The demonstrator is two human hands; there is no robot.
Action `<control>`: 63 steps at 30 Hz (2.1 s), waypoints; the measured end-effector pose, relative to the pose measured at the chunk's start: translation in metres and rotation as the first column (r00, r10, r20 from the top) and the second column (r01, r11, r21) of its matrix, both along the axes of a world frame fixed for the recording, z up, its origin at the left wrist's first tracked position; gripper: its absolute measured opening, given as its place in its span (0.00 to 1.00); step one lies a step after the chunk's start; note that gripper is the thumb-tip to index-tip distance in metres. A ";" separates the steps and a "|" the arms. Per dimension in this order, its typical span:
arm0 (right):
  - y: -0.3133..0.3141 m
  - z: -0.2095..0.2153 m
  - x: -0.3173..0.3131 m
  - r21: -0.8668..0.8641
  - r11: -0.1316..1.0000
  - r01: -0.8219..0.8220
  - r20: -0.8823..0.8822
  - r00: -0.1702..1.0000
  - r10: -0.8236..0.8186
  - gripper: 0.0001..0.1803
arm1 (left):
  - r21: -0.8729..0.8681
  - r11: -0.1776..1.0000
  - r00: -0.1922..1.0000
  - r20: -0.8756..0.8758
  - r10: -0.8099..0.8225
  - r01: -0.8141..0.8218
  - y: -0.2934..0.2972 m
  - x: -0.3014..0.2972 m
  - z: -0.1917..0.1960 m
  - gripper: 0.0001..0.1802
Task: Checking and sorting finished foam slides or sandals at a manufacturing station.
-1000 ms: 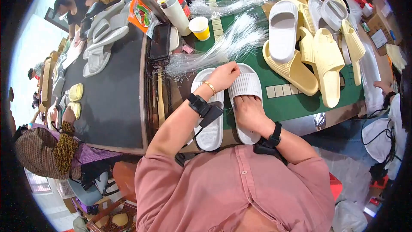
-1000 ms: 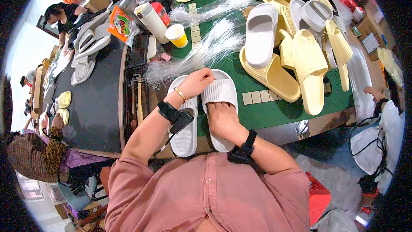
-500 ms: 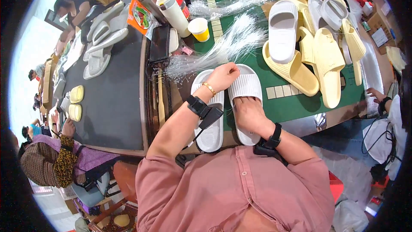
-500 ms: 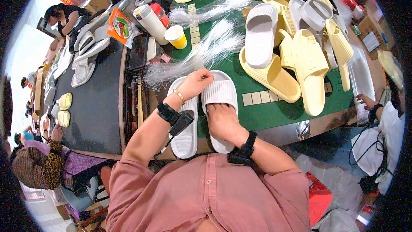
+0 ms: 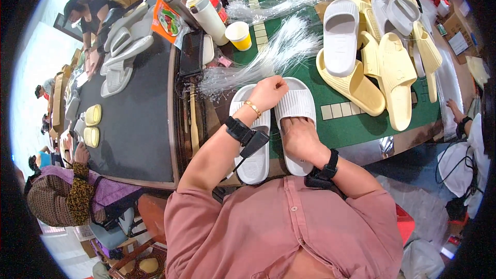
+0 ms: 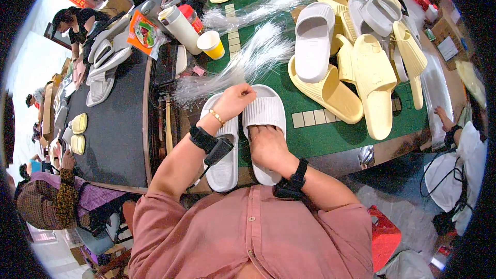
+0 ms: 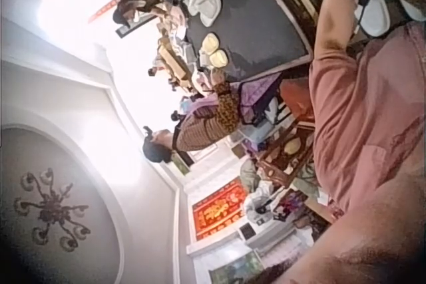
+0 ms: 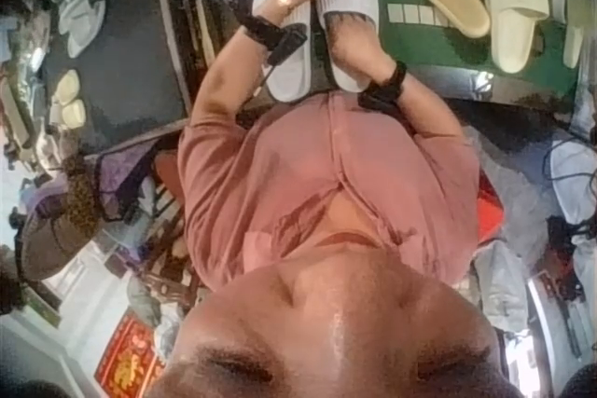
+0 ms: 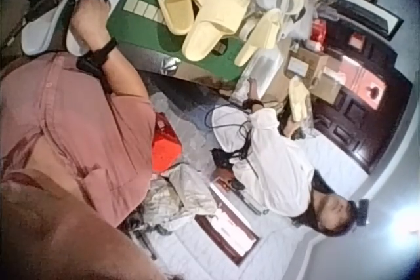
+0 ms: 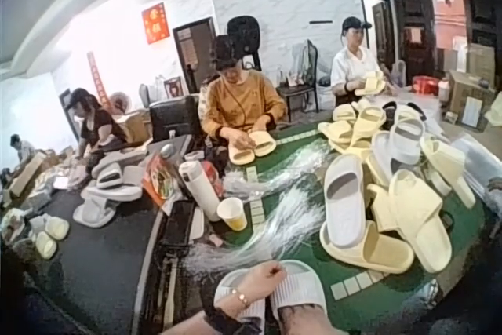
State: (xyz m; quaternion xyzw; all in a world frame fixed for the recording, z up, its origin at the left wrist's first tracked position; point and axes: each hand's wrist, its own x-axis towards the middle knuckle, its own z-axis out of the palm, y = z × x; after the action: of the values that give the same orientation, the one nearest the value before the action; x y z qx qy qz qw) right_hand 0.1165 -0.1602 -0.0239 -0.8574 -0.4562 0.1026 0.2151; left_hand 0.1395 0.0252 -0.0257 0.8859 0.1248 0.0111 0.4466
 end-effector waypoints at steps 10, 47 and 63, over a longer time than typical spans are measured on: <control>-0.002 -0.004 0.003 0.056 0.998 -0.027 -0.030 0.999 0.029 0.15 | -0.079 0.997 1.000 -0.030 -0.009 0.007 0.003 0.001 -0.004 0.13; -0.005 0.009 0.001 -0.033 0.999 0.007 0.029 1.000 -0.006 0.15 | 0.427 0.897 0.990 -0.127 -0.065 0.114 0.006 0.042 -0.007 0.14; -0.009 -0.002 0.000 0.129 0.991 -0.027 -0.072 0.997 0.036 0.19 | 0.362 0.925 0.990 -0.119 -0.079 0.117 0.008 0.040 -0.004 0.09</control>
State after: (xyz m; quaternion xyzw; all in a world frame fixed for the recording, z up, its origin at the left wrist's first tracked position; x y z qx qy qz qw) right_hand 0.1160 -0.1689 -0.0262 -0.8301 -0.4670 0.1085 0.2846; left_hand 0.1798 0.0335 -0.0300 0.9583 0.0989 -0.0334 0.2659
